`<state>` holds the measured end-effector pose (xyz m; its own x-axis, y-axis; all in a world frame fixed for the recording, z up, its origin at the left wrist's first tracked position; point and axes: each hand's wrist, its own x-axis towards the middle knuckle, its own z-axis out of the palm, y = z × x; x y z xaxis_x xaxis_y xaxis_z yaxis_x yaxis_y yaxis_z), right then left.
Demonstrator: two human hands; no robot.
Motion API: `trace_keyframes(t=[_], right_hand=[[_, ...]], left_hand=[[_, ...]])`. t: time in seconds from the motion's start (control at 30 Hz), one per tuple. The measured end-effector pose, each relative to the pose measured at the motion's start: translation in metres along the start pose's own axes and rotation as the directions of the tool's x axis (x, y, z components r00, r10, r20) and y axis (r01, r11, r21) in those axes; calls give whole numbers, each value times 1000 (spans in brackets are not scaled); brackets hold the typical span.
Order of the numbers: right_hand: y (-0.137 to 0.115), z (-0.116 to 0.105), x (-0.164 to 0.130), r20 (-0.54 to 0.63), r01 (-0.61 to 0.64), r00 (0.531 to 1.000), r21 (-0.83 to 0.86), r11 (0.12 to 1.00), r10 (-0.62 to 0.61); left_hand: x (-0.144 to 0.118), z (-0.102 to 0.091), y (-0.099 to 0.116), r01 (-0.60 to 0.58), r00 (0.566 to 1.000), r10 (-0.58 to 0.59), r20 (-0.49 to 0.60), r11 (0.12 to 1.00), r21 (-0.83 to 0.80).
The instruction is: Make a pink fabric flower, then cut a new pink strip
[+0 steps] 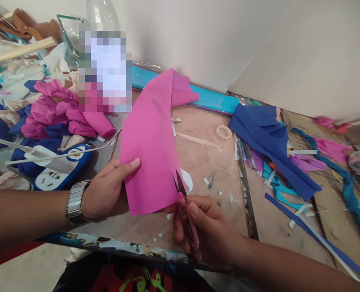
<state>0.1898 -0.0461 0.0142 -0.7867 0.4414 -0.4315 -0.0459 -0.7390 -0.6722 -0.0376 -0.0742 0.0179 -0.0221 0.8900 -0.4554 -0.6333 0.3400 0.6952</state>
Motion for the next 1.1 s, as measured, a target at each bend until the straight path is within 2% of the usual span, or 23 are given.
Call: trace_keyframes(t=[0.33, 0.53, 0.73, 0.97, 1.1], right_hand=[[2, -1, 0, -16, -51, 999, -35, 998, 50], [5, -2, 3, -7, 15, 1000, -14, 1000, -15], [2, 2, 2, -64, 14, 998, 42, 999, -11], [0, 4, 1, -64, -6, 998, 115, 993, 13], [3, 4, -1, -22, 64, 998, 123, 990, -62]], left_hand=[[-1, -11, 1, 87, 986, -85, 146, 996, -11], [-3, -15, 1, 115, 976, -112, 185, 993, -6], [-7, -6, 1, 84, 945, -76, 317, 996, -13], [-8, -3, 0, 42, 953, -43, 301, 999, 7], [-7, -3, -1, 31, 952, -29, 306, 1000, -3]])
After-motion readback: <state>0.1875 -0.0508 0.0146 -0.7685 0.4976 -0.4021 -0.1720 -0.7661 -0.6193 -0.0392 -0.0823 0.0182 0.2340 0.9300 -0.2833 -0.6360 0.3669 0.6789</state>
